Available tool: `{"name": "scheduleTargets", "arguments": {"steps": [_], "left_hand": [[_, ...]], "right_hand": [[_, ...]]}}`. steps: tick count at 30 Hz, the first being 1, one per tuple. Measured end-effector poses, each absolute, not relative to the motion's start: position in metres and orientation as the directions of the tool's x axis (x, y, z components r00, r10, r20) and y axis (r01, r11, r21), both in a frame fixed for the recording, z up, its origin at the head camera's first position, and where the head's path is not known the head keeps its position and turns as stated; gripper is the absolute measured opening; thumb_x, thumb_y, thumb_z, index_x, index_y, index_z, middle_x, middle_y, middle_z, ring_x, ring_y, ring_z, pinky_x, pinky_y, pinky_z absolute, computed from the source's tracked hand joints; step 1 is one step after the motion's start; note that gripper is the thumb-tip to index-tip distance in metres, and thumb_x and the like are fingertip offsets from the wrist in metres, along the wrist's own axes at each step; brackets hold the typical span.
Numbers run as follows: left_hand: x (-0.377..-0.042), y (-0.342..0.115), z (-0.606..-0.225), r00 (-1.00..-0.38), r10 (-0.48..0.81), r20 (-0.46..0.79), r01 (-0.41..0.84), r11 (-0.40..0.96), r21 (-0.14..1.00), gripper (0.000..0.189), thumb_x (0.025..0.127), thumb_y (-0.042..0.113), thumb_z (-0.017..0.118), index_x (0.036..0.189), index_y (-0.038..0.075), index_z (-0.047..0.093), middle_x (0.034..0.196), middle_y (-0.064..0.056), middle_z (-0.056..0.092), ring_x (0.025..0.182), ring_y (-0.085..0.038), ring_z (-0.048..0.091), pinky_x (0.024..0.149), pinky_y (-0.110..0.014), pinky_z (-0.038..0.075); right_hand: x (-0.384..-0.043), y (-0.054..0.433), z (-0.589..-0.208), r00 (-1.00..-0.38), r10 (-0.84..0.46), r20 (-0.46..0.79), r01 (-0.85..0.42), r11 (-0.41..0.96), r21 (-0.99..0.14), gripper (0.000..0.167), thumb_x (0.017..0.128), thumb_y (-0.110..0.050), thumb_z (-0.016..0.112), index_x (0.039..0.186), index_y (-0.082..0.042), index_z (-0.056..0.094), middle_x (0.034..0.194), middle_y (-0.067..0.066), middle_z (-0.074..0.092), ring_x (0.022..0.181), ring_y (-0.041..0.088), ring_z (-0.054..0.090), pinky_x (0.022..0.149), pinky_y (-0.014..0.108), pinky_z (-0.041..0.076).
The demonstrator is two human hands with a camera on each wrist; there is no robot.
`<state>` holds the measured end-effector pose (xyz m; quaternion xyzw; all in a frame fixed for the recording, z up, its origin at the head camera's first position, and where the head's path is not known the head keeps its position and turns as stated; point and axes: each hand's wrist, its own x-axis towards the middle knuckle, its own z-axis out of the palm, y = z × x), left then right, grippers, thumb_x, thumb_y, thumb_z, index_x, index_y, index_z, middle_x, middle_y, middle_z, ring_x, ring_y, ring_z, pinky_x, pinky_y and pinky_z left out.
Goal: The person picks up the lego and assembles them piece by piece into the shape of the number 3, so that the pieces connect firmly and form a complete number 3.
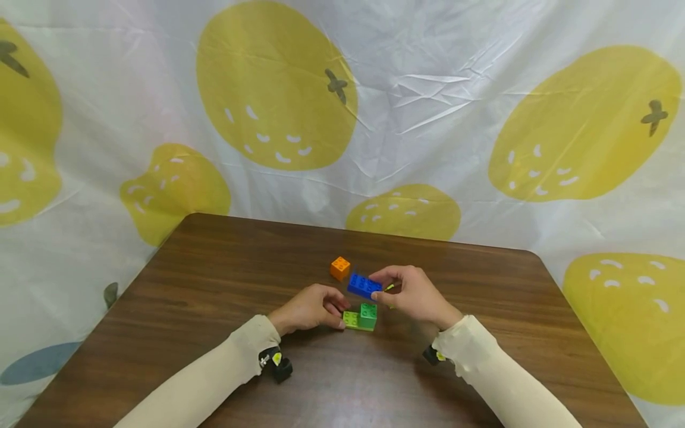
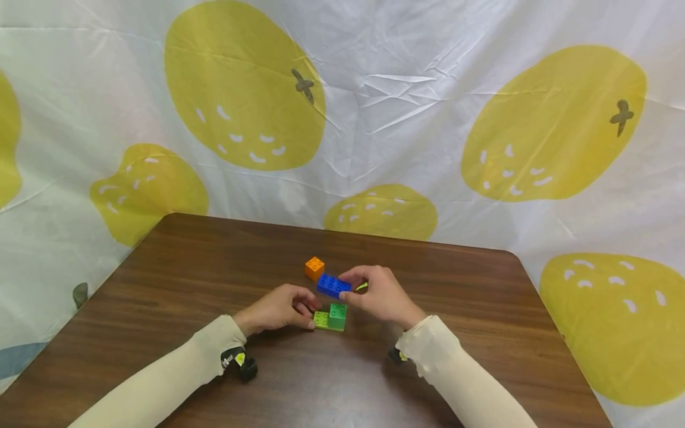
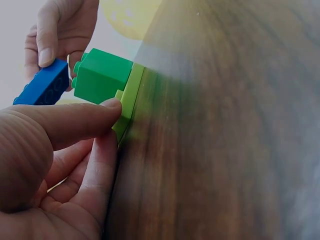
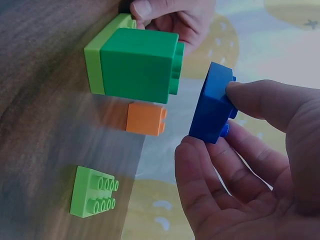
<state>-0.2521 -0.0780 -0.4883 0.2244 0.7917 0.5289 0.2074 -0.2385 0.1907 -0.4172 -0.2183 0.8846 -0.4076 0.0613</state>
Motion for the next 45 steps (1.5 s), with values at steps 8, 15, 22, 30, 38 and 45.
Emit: {"name": "scheduleTargets", "arguments": {"steps": [8, 15, 22, 30, 38, 45], "left_hand": [[-0.249, -0.079, -0.483, -0.826, 0.555, -0.101, 0.126, 0.356, 0.926, 0.043, 0.081, 0.007, 0.091, 0.119, 0.001, 0.073, 0.111, -0.009, 0.077, 0.091, -0.014, 0.073, 0.083, -0.029, 0.063], [-0.249, -0.079, -0.484, -0.828, 0.553, -0.094, 0.126, 0.346, 0.930, 0.040, 0.082, 0.009, 0.091, 0.117, 0.003, 0.073, 0.110, -0.007, 0.077, 0.092, -0.015, 0.072, 0.084, -0.029, 0.062], [-0.248, -0.079, -0.485, -0.830, 0.548, -0.107, 0.091, 0.321, 0.943, 0.040, 0.082, 0.009, 0.091, 0.117, 0.004, 0.073, 0.107, -0.006, 0.075, 0.093, -0.016, 0.071, 0.086, -0.030, 0.062], [-0.242, -0.078, -0.475, -0.828, 0.555, -0.082, 0.077, 0.258, 0.963, 0.044, 0.083, 0.007, 0.089, 0.122, 0.002, 0.069, 0.112, -0.011, 0.073, 0.097, -0.018, 0.070, 0.089, -0.031, 0.061], [-0.238, -0.078, -0.466, -0.836, 0.546, -0.052, 0.100, 0.245, 0.965, 0.048, 0.086, 0.009, 0.087, 0.128, 0.001, 0.065, 0.115, -0.014, 0.071, 0.096, -0.019, 0.070, 0.089, -0.033, 0.062], [-0.235, -0.076, -0.464, -0.840, 0.543, -0.012, 0.126, 0.216, 0.968, 0.047, 0.088, 0.010, 0.086, 0.128, 0.001, 0.065, 0.114, -0.015, 0.072, 0.094, -0.019, 0.071, 0.085, -0.031, 0.062]], "right_hand": [[-0.233, 0.188, -0.415, -0.881, -0.465, 0.090, -0.381, 0.582, -0.719, 0.033, 0.089, -0.021, 0.085, 0.121, -0.013, 0.077, 0.108, 0.002, 0.078, 0.090, 0.016, 0.072, 0.075, 0.028, 0.062], [-0.228, 0.187, -0.416, -0.866, -0.490, 0.099, -0.407, 0.578, -0.708, 0.032, 0.089, -0.019, 0.085, 0.120, -0.013, 0.078, 0.105, 0.000, 0.078, 0.090, 0.017, 0.072, 0.074, 0.028, 0.063], [-0.225, 0.187, -0.420, -0.853, -0.509, 0.113, -0.432, 0.569, -0.700, 0.031, 0.089, -0.017, 0.085, 0.119, -0.013, 0.078, 0.111, 0.000, 0.079, 0.093, 0.014, 0.072, 0.082, 0.032, 0.063], [-0.224, 0.189, -0.421, -0.844, -0.522, 0.122, -0.451, 0.569, -0.687, 0.031, 0.089, -0.017, 0.086, 0.119, -0.013, 0.079, 0.109, -0.001, 0.079, 0.091, 0.013, 0.071, 0.082, 0.033, 0.064], [-0.223, 0.190, -0.426, -0.826, -0.548, 0.132, -0.482, 0.565, -0.670, 0.033, 0.090, -0.018, 0.085, 0.121, -0.012, 0.078, 0.105, -0.002, 0.077, 0.087, 0.011, 0.068, 0.080, 0.032, 0.064], [-0.222, 0.190, -0.427, -0.817, -0.558, 0.146, -0.502, 0.565, -0.655, 0.035, 0.089, -0.017, 0.086, 0.122, -0.011, 0.078, 0.100, -0.005, 0.075, 0.083, 0.011, 0.067, 0.079, 0.033, 0.064]]}}
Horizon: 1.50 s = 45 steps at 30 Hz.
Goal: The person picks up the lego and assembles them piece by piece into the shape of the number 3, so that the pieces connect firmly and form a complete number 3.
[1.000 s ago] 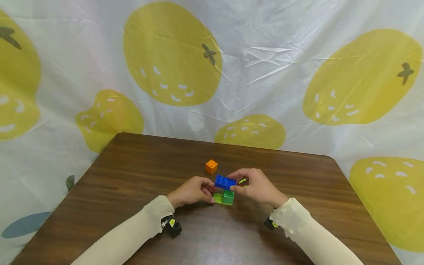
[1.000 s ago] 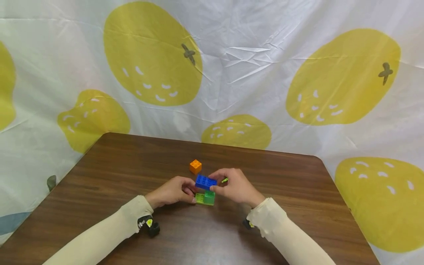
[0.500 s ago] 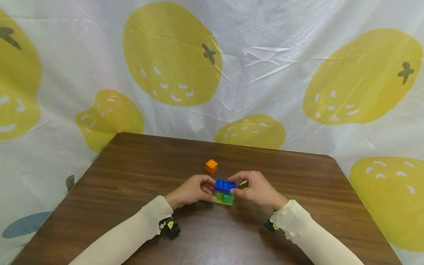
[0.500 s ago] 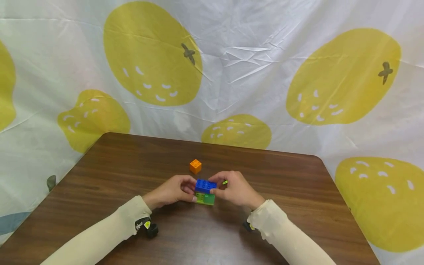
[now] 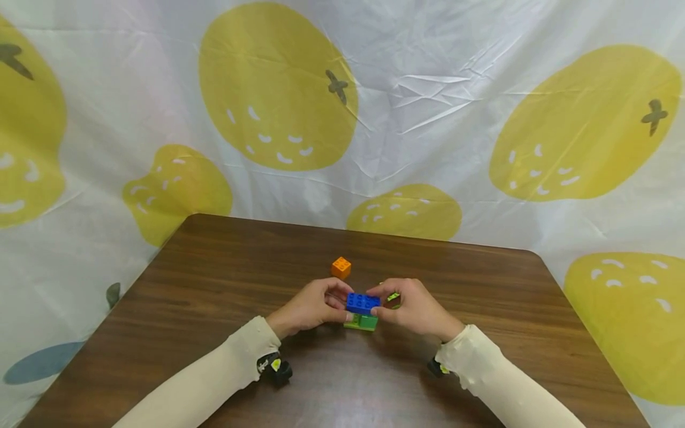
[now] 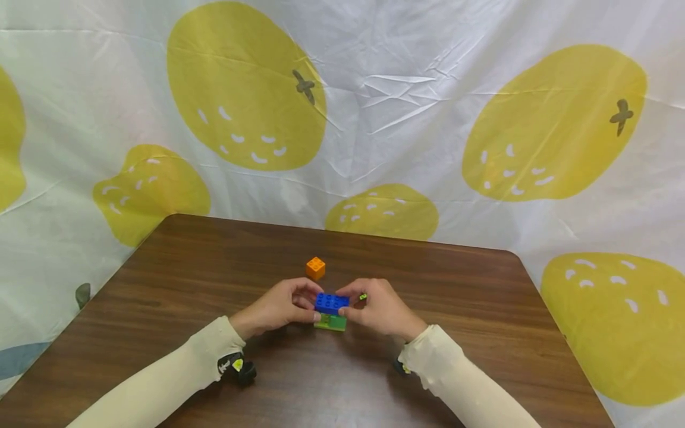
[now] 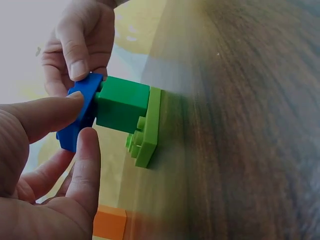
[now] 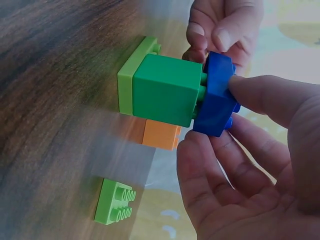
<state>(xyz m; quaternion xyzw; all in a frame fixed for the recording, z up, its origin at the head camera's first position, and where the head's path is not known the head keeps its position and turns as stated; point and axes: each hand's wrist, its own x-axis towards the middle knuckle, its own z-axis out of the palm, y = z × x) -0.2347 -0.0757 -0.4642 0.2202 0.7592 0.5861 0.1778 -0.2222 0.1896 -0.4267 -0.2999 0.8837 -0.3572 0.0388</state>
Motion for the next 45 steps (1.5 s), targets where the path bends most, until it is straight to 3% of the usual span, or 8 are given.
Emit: {"name": "scheduleTargets", "arguments": {"steps": [10, 15, 22, 31, 37, 45], "left_hand": [[-0.233, -0.074, -0.459, -0.846, 0.533, -0.015, 0.114, 0.209, 0.971, 0.042, 0.090, 0.016, 0.085, 0.128, 0.004, 0.070, 0.106, -0.010, 0.078, 0.091, -0.016, 0.073, 0.081, -0.030, 0.062], [-0.234, -0.075, -0.461, -0.846, 0.533, 0.003, 0.120, 0.185, 0.975, 0.045, 0.092, 0.017, 0.084, 0.132, 0.003, 0.069, 0.115, -0.012, 0.077, 0.095, -0.017, 0.074, 0.083, -0.030, 0.062], [-0.234, -0.074, -0.464, -0.848, 0.529, 0.017, 0.122, 0.164, 0.979, 0.041, 0.093, 0.021, 0.083, 0.129, 0.004, 0.070, 0.117, -0.014, 0.077, 0.100, -0.020, 0.076, 0.086, -0.032, 0.063], [-0.236, -0.074, -0.467, -0.854, 0.521, 0.006, 0.112, 0.173, 0.979, 0.039, 0.093, 0.019, 0.083, 0.127, 0.003, 0.071, 0.117, -0.015, 0.077, 0.102, -0.021, 0.076, 0.088, -0.034, 0.063], [-0.236, -0.072, -0.470, -0.856, 0.517, -0.012, 0.105, 0.197, 0.975, 0.039, 0.092, 0.022, 0.084, 0.126, 0.005, 0.071, 0.117, -0.013, 0.077, 0.101, -0.020, 0.076, 0.089, -0.035, 0.063], [-0.235, -0.073, -0.467, -0.853, 0.521, -0.005, 0.115, 0.199, 0.973, 0.038, 0.093, 0.020, 0.083, 0.126, 0.004, 0.071, 0.119, -0.013, 0.076, 0.101, -0.020, 0.075, 0.088, -0.035, 0.063]], "right_hand": [[-0.222, 0.192, -0.430, -0.835, -0.532, 0.143, -0.473, 0.560, -0.680, 0.035, 0.086, -0.021, 0.089, 0.119, -0.014, 0.080, 0.098, -0.006, 0.076, 0.085, 0.013, 0.069, 0.080, 0.034, 0.065], [-0.223, 0.193, -0.432, -0.845, -0.519, 0.131, -0.446, 0.549, -0.707, 0.034, 0.085, -0.024, 0.090, 0.117, -0.014, 0.080, 0.100, -0.005, 0.076, 0.087, 0.017, 0.071, 0.077, 0.026, 0.063], [-0.223, 0.192, -0.435, -0.848, -0.511, 0.139, -0.441, 0.537, -0.719, 0.033, 0.084, -0.021, 0.091, 0.115, -0.013, 0.081, 0.098, -0.004, 0.075, 0.086, 0.018, 0.072, 0.078, 0.034, 0.065], [-0.224, 0.193, -0.438, -0.848, -0.508, 0.149, -0.449, 0.540, -0.712, 0.032, 0.084, -0.022, 0.091, 0.113, -0.013, 0.082, 0.093, -0.004, 0.075, 0.084, 0.016, 0.070, 0.075, 0.030, 0.064], [-0.224, 0.194, -0.439, -0.857, -0.500, 0.121, -0.424, 0.554, -0.717, 0.030, 0.084, -0.023, 0.091, 0.111, -0.016, 0.082, 0.099, -0.006, 0.077, 0.093, 0.021, 0.072, 0.076, 0.033, 0.063], [-0.226, 0.194, -0.437, -0.851, -0.515, 0.104, -0.408, 0.524, -0.747, 0.027, 0.085, -0.020, 0.090, 0.111, -0.015, 0.083, 0.103, -0.003, 0.079, 0.095, 0.021, 0.073, 0.075, 0.027, 0.062]]}}
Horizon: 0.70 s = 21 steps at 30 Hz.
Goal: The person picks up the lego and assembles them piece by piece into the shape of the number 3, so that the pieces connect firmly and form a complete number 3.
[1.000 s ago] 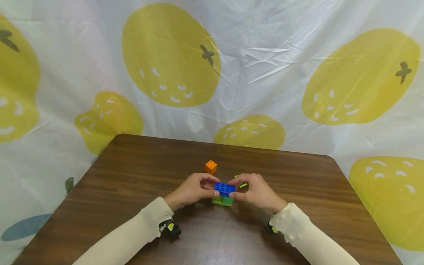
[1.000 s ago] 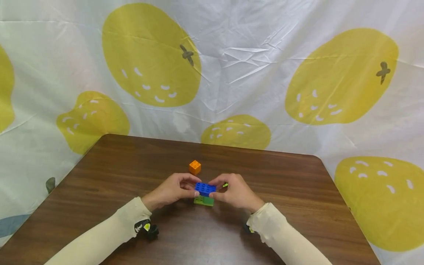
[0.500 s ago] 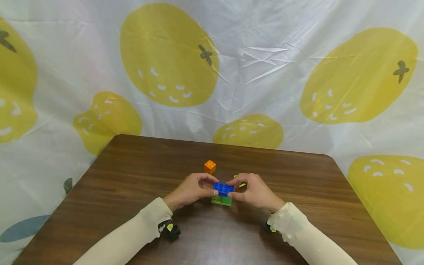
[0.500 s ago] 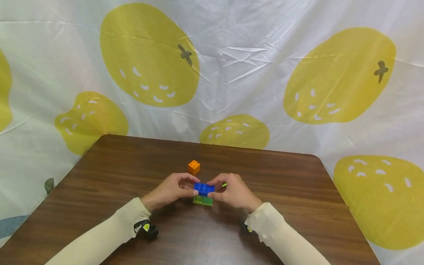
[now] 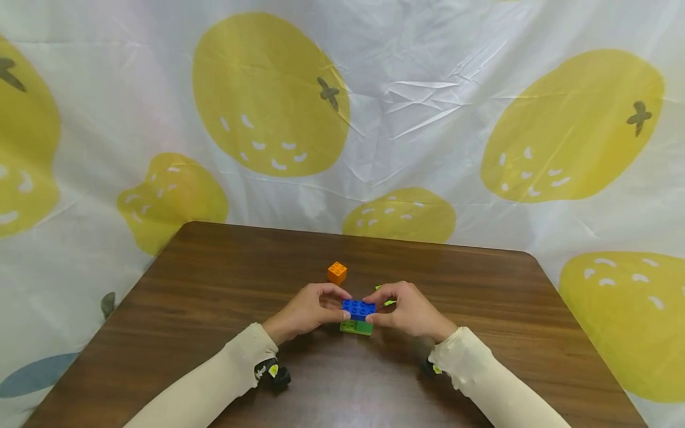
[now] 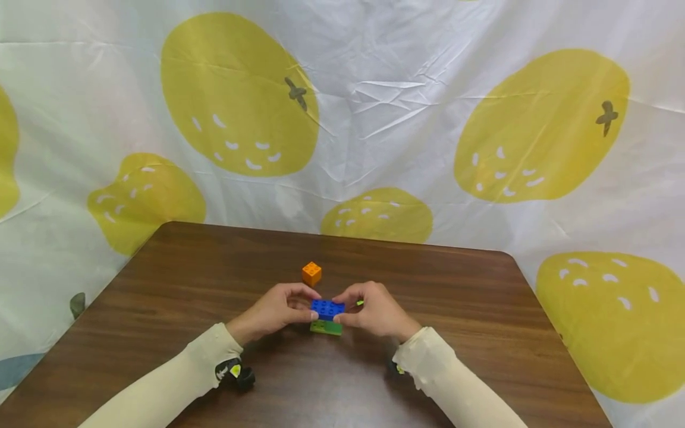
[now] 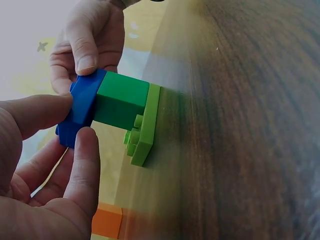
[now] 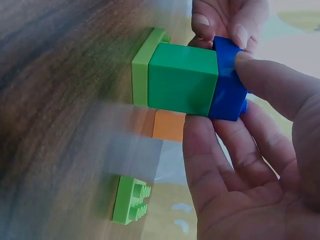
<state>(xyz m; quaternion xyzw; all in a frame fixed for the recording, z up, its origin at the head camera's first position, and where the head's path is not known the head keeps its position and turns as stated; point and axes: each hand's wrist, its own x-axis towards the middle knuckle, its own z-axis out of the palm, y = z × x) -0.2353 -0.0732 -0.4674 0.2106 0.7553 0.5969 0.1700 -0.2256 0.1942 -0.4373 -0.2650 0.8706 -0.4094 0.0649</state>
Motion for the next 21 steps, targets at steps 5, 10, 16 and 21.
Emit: {"name": "scheduleTargets", "arguments": {"steps": [5, 10, 16, 21], "left_hand": [[-0.2360, -0.0740, -0.4682, -0.854, 0.519, -0.003, 0.119, 0.202, 0.972, 0.038, 0.093, 0.019, 0.083, 0.125, 0.004, 0.071, 0.118, -0.014, 0.076, 0.100, -0.020, 0.075, 0.087, -0.035, 0.063], [-0.2362, -0.0734, -0.4676, -0.855, 0.518, -0.009, 0.116, 0.209, 0.971, 0.037, 0.092, 0.019, 0.084, 0.124, 0.004, 0.072, 0.117, -0.014, 0.076, 0.099, -0.020, 0.075, 0.086, -0.034, 0.063], [-0.2354, -0.0730, -0.4668, -0.855, 0.518, -0.012, 0.115, 0.212, 0.970, 0.037, 0.092, 0.019, 0.084, 0.125, 0.005, 0.072, 0.118, -0.013, 0.077, 0.100, -0.020, 0.076, 0.087, -0.035, 0.063], [-0.2351, -0.0741, -0.4678, -0.853, 0.522, -0.005, 0.114, 0.195, 0.974, 0.039, 0.092, 0.018, 0.084, 0.126, 0.004, 0.072, 0.119, -0.014, 0.076, 0.102, -0.022, 0.076, 0.089, -0.036, 0.063]], "right_hand": [[-0.2252, 0.1939, -0.4385, -0.847, -0.517, 0.123, -0.424, 0.518, -0.743, 0.030, 0.086, -0.021, 0.090, 0.113, -0.013, 0.082, 0.096, -0.004, 0.078, 0.089, 0.018, 0.071, 0.073, 0.027, 0.062], [-0.2251, 0.1940, -0.4380, -0.850, -0.515, 0.113, -0.418, 0.528, -0.740, 0.031, 0.085, -0.022, 0.090, 0.114, -0.014, 0.082, 0.095, -0.004, 0.078, 0.089, 0.019, 0.072, 0.073, 0.027, 0.061], [-0.2272, 0.1950, -0.4385, -0.850, -0.521, 0.076, -0.387, 0.520, -0.761, 0.032, 0.085, -0.021, 0.090, 0.114, -0.014, 0.081, 0.100, -0.003, 0.080, 0.095, 0.021, 0.074, 0.079, 0.024, 0.063], [-0.2273, 0.1949, -0.4368, -0.843, -0.533, 0.072, -0.397, 0.525, -0.753, 0.032, 0.086, -0.021, 0.090, 0.115, -0.013, 0.080, 0.100, -0.001, 0.080, 0.096, 0.023, 0.075, 0.081, 0.025, 0.064]]}}
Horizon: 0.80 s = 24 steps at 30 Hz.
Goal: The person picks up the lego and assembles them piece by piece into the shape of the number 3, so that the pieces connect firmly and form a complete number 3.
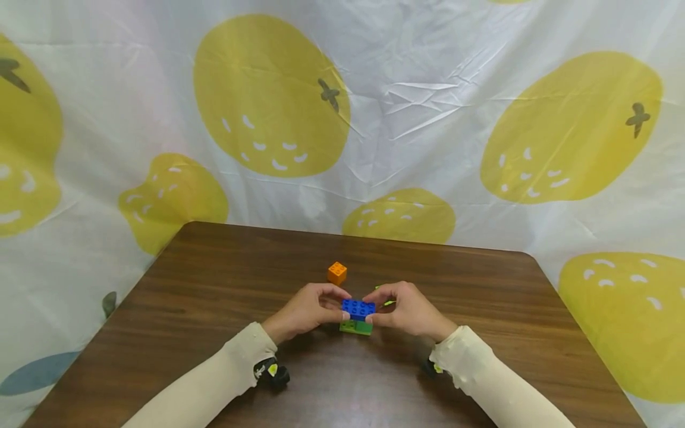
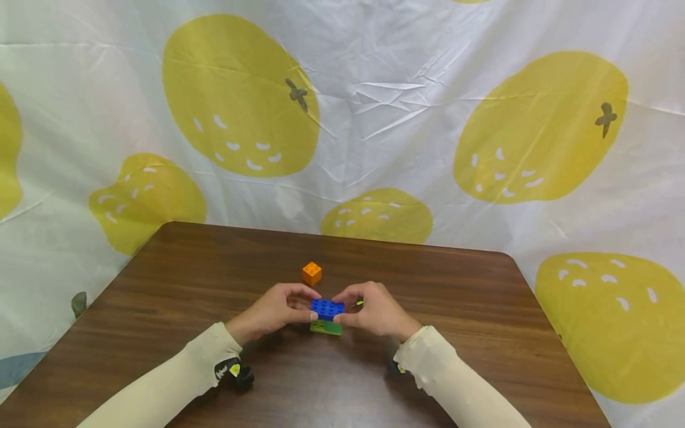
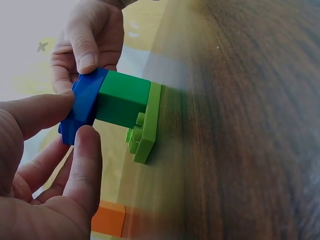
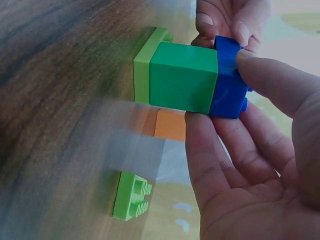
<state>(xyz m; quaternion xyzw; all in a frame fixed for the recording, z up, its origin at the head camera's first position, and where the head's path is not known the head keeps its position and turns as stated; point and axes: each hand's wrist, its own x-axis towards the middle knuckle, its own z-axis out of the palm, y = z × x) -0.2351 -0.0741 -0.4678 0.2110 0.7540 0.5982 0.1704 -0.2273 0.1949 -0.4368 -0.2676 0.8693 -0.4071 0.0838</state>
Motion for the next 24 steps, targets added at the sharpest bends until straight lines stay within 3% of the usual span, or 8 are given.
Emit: {"name": "scheduleTargets", "arguments": {"steps": [14, 24], "left_hand": [[-0.233, -0.076, -0.469, -0.849, 0.528, -0.001, 0.092, 0.150, 0.984, 0.043, 0.090, 0.010, 0.085, 0.128, 0.001, 0.067, 0.120, -0.016, 0.075, 0.102, -0.023, 0.076, 0.092, -0.036, 0.063], [-0.233, -0.077, -0.471, -0.852, 0.523, 0.001, 0.093, 0.150, 0.984, 0.041, 0.090, 0.010, 0.084, 0.127, 0.000, 0.068, 0.118, -0.016, 0.076, 0.100, -0.022, 0.077, 0.090, -0.034, 0.063]], "right_hand": [[-0.233, 0.205, -0.430, -0.849, -0.521, 0.091, -0.421, 0.561, -0.713, 0.035, 0.091, -0.035, 0.085, 0.119, -0.016, 0.078, 0.111, 0.003, 0.080, 0.098, 0.014, 0.075, 0.081, 0.031, 0.063], [-0.242, 0.216, -0.425, -0.882, -0.458, 0.115, -0.392, 0.574, -0.719, 0.031, 0.093, -0.031, 0.083, 0.120, -0.017, 0.077, 0.114, 0.010, 0.080, 0.096, 0.016, 0.076, 0.082, 0.026, 0.062]]}}
